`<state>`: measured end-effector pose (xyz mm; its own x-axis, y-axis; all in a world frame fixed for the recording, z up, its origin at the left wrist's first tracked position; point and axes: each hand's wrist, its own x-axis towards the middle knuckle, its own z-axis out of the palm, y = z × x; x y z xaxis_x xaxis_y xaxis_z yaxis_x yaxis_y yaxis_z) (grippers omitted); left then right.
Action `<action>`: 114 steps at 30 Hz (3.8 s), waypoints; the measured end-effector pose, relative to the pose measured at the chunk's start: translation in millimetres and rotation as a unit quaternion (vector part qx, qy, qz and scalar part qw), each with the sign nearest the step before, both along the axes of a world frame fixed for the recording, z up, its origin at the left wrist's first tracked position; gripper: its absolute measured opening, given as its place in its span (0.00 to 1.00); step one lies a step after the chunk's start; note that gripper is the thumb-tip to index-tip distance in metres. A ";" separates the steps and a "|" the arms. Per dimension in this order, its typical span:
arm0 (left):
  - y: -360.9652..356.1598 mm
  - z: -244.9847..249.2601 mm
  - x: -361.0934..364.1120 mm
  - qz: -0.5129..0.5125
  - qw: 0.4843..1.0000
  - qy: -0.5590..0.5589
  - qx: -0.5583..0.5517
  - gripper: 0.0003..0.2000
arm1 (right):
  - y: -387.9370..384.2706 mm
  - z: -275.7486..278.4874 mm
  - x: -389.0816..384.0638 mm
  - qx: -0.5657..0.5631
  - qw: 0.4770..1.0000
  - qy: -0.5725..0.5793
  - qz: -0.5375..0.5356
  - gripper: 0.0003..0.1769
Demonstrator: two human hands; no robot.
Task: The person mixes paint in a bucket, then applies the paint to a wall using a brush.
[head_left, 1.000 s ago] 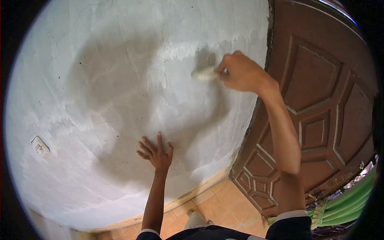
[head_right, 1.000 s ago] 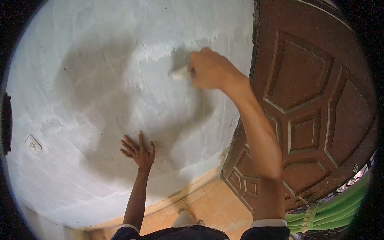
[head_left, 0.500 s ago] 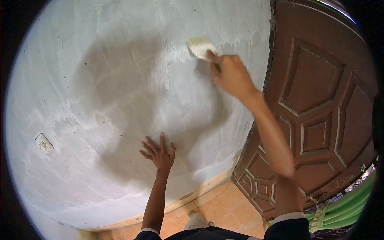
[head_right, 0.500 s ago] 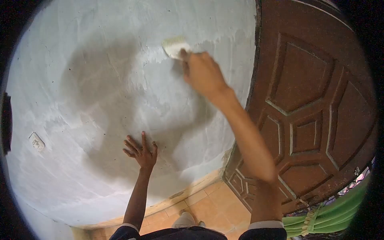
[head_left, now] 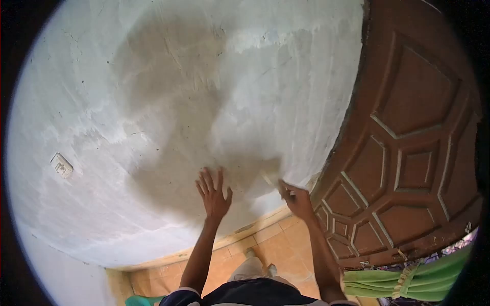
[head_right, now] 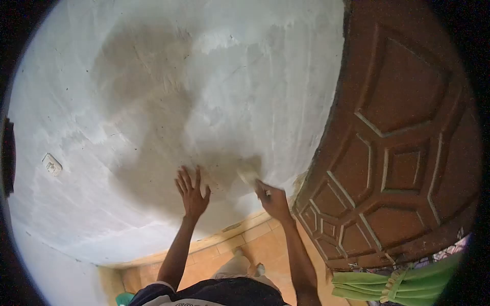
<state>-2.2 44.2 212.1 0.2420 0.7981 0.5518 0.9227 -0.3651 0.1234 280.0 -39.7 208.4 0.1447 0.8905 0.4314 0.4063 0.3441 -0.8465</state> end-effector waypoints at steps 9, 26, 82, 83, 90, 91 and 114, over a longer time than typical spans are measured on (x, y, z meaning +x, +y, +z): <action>-140.1 -109.7 -90.6 -0.023 0.955 -0.100 -0.279 0.42 | -149.9 -153.4 -51.5 -0.325 0.852 0.409 -0.032 0.24; -142.3 -73.9 -220.4 -0.024 0.929 -0.297 -0.221 0.39 | -85.9 -45.5 -144.9 -0.183 0.945 0.271 -0.007 0.18; -64.0 10.7 -513.4 0.102 0.987 -0.110 0.058 0.36 | -18.7 238.1 -554.0 0.214 0.971 -0.006 -0.111 0.23; -64.6 11.7 -512.7 0.108 0.987 -0.115 0.044 0.37 | -9.2 231.3 -556.2 0.229 0.964 -0.061 -0.116 0.23; -64.5 11.5 -513.6 0.104 0.988 -0.111 0.041 0.37 | -18.8 161.6 -563.6 0.138 0.975 -0.113 -0.133 0.28; -64.1 11.5 -513.2 0.104 0.987 -0.109 0.048 0.37 | -23.0 152.4 -563.3 0.134 0.976 -0.110 -0.135 0.28; -60.7 6.2 -516.0 0.112 0.989 -0.089 0.047 0.39 | -35.0 218.5 -548.3 0.141 0.968 -0.137 -0.156 0.26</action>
<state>-518.3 -16.5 218.2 -0.0429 0.7633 0.6446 0.9486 -0.1715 0.2661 -268.3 -74.7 426.9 0.2329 0.6628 0.7116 0.7236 0.3708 -0.5822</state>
